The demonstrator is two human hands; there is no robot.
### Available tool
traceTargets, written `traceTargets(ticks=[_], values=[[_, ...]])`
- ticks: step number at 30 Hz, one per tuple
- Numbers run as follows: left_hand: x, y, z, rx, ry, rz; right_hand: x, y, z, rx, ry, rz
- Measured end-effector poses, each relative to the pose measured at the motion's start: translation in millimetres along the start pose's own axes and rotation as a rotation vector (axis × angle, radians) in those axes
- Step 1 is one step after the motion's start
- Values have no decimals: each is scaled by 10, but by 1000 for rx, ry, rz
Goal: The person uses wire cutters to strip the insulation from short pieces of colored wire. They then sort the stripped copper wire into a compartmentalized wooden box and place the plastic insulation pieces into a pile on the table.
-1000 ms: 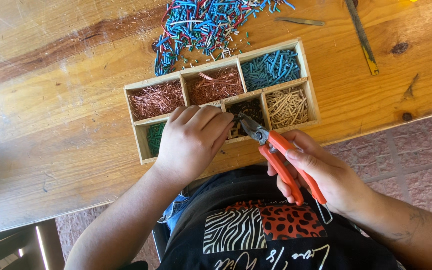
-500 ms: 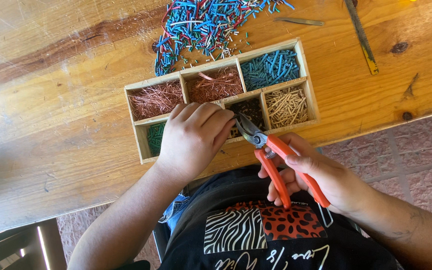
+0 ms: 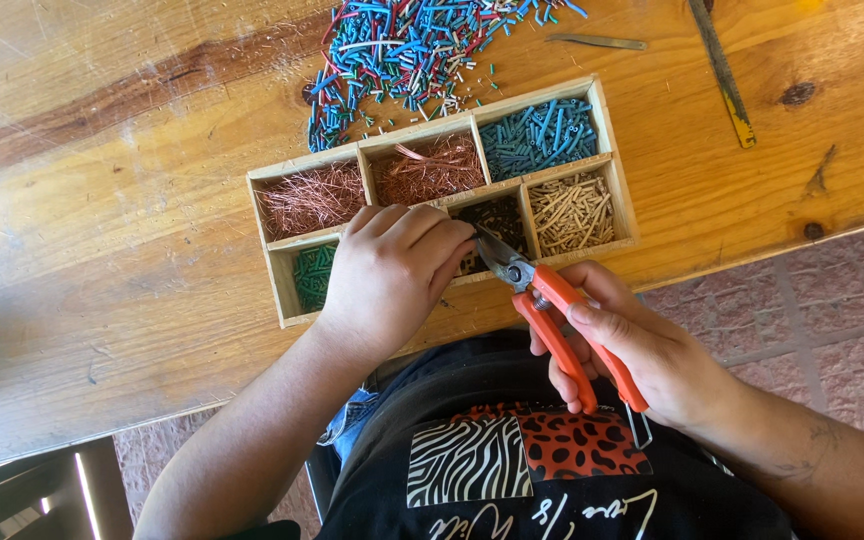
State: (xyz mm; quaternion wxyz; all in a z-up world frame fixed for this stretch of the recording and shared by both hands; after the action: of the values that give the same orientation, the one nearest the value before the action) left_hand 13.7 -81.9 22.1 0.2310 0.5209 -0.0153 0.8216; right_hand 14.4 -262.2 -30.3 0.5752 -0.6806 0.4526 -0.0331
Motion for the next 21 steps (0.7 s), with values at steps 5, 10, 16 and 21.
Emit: traceTargets(ticks=[5, 10, 16, 21], values=[[-13, 11, 15, -7, -10, -37, 25, -5, -20, 7, 13, 0], [-17, 18, 24, -2, -29, -47, 54, 19, -23, 3, 23, 1], [-3, -33, 50, 48, -15, -150, 107, 34, -35, -77, 55, -85], [18, -76, 69, 126, -22, -174, 130, 107, -16, -127, 23, 89]])
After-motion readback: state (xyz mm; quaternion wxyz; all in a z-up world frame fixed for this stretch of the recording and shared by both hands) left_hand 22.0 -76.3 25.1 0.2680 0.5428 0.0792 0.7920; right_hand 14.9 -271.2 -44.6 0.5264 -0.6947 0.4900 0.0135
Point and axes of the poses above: each hand's wrist, its own z-axis towards the middle knuckle, its own x-axis out of the back of the hand, y = z × x, the point moved 8 cm from there along z, towards the middle knuckle
